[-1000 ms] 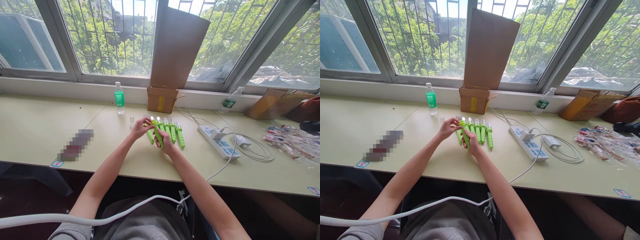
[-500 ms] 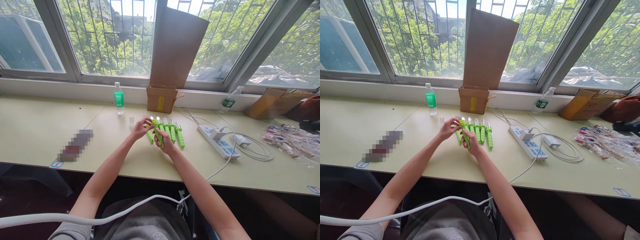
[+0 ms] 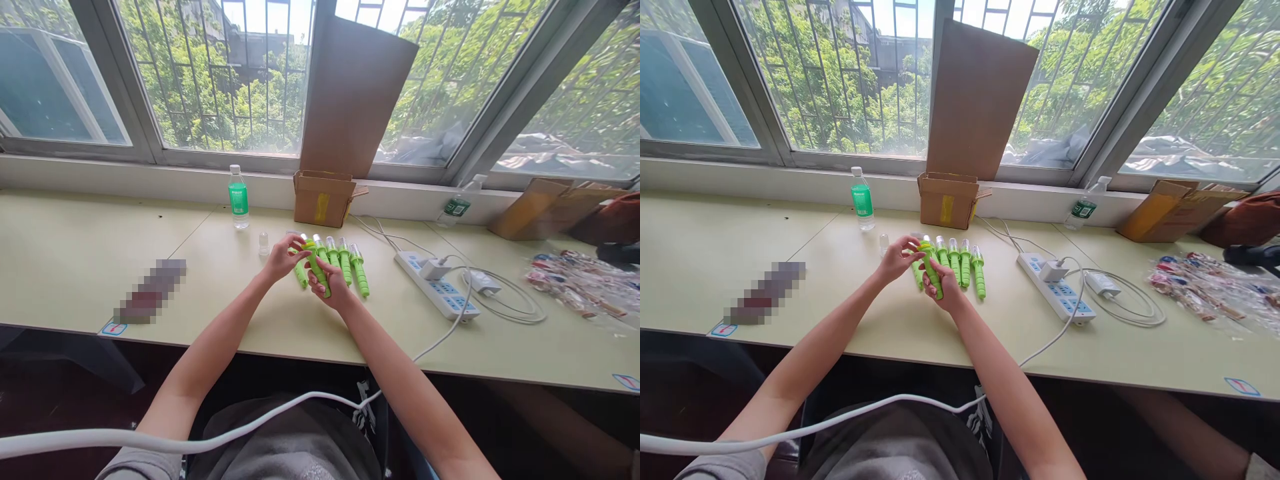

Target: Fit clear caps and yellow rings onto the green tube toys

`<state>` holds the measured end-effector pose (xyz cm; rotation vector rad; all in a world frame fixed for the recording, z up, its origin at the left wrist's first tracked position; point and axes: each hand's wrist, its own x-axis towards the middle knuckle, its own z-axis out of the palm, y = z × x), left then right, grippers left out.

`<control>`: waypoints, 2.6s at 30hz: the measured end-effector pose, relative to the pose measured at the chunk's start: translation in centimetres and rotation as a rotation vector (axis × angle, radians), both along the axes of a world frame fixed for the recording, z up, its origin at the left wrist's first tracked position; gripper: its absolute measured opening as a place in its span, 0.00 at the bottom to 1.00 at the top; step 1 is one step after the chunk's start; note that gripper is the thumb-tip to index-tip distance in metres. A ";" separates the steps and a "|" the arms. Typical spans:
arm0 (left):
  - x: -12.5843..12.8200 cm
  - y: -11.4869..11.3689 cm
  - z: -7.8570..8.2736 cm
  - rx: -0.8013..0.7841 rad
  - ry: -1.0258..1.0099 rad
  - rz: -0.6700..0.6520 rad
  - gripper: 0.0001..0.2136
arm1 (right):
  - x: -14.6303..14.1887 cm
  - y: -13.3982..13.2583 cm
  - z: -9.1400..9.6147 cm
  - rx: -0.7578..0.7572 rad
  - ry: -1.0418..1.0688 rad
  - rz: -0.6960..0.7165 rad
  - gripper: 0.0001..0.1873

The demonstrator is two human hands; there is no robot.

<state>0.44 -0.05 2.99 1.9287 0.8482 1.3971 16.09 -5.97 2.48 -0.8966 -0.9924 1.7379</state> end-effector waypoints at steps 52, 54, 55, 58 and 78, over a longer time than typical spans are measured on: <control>-0.7 0.9 -0.5 0.014 0.034 -0.052 0.14 | -0.9 0.0 -0.7 0.133 -0.184 -0.234 0.22; -0.8 0.9 -0.5 0.007 0.034 -0.054 0.14 | -0.9 0.1 -0.7 0.122 -0.176 -0.222 0.22; -0.8 0.9 -0.5 0.003 0.032 -0.052 0.15 | -0.9 0.1 -0.7 0.117 -0.170 -0.215 0.22; -0.9 0.7 -0.2 -0.006 0.021 -0.055 0.15 | -0.7 0.3 -0.7 0.093 -0.131 -0.192 0.21; -1.2 0.3 0.4 0.042 0.084 -0.025 0.08 | -0.2 0.1 -0.3 0.004 0.070 -0.046 0.19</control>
